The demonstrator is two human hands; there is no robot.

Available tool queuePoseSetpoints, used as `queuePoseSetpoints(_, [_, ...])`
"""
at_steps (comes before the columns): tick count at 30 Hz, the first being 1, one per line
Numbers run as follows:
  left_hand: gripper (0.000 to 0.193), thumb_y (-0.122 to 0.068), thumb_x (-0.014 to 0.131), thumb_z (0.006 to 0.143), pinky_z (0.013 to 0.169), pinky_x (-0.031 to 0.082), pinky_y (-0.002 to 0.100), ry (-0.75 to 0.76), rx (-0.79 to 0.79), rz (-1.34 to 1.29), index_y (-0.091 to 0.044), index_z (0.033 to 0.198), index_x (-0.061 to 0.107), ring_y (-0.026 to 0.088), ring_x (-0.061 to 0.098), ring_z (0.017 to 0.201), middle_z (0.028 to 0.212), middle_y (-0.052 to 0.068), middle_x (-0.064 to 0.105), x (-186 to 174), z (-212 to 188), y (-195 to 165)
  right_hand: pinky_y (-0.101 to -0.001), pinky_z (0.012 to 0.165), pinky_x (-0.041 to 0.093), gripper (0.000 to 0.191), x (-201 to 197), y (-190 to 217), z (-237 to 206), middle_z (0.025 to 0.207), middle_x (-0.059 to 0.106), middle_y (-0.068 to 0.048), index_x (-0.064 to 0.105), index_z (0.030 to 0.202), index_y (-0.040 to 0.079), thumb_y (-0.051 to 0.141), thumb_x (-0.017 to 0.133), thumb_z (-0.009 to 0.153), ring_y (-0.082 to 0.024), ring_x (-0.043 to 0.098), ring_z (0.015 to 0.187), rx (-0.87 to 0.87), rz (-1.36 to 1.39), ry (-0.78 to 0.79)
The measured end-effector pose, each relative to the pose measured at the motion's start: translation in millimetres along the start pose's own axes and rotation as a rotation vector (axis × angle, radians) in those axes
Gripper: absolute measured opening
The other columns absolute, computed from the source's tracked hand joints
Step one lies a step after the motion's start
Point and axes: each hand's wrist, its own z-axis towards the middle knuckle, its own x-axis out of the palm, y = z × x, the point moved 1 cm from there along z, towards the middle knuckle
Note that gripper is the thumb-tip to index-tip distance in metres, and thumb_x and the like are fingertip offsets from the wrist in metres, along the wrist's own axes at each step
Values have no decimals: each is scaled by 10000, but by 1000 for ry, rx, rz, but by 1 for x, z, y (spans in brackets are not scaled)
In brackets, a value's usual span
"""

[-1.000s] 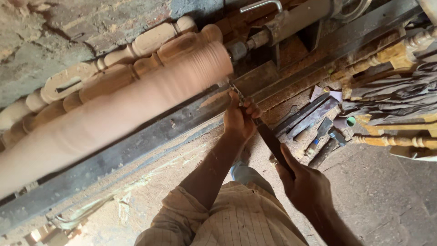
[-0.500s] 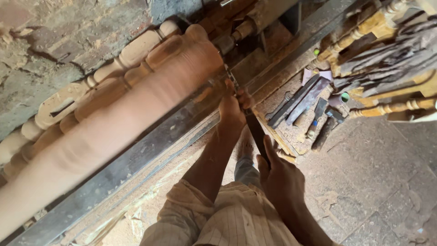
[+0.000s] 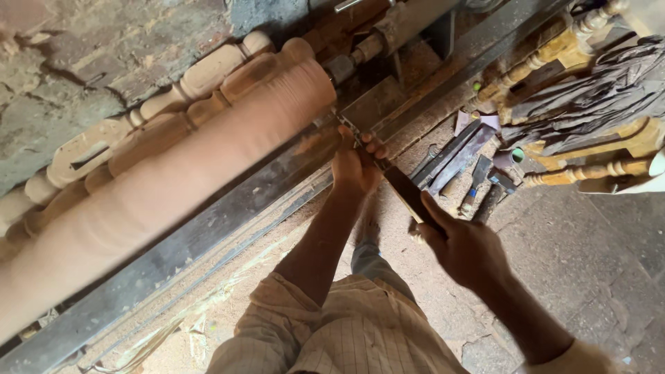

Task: The person uses a chisel to shape a cylindrical wooden piece mounted on a rotating lathe. They hold the tool with both hands, guiding it along the spinning wood to remove material and smooth the surface.

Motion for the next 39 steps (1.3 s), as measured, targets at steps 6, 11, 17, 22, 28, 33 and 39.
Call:
queuePoseSetpoints(6, [312,-451,414,1098,531,411,305,-11,60,16,-144,1041,413,134,437,586,709,19,524,3,-2,1,-280,327,476,575,4,-1,3,632,728,-88,510,1480,192,406,600,954,-119,565,308,-5,26,-39])
queuePoseSetpoints(11, [255,-389,419,1110,422,331,252,-105,57,71,-147,1191,404,88,360,498,665,-39,472,-3,4,-2,-294,320,474,622,25,26,-10,537,698,-55,480,1547,192,397,579,969,-135,550,320,153,38,-16])
queuePoseSetpoints(17, [230,-384,427,1080,402,327,239,-74,33,183,-187,1199,406,71,357,478,650,-45,481,-4,8,-8,-289,338,457,604,37,51,-20,590,680,-27,468,1508,106,378,574,979,-110,576,371,48,93,-164])
queuePoseSetpoints(22, [320,-428,427,1112,471,406,300,37,-45,174,-122,1023,395,119,400,505,686,-1,503,-5,6,-11,-292,361,477,663,42,49,-18,512,659,-34,396,1565,182,424,566,972,-139,575,359,174,60,-45])
queuePoseSetpoints(28, [379,-468,419,1100,625,506,367,124,-66,9,-105,993,422,171,533,643,724,43,554,-9,-2,-9,-338,406,559,664,0,11,4,538,674,-66,430,1547,268,452,613,936,-185,603,381,125,-26,90])
queuePoseSetpoints(33, [361,-485,389,1094,710,537,405,117,22,-27,-131,1054,442,195,573,727,768,39,572,-7,-6,-2,-391,463,570,653,-34,-14,26,563,707,-121,482,1516,270,429,635,902,-224,659,413,-56,-12,88])
queuePoseSetpoints(39, [421,-521,287,1120,765,546,427,66,114,26,-122,1065,412,212,572,751,787,40,553,-7,-7,1,-390,455,565,681,-50,-37,57,577,732,-92,425,1582,312,492,626,956,-228,647,426,-73,-173,267])
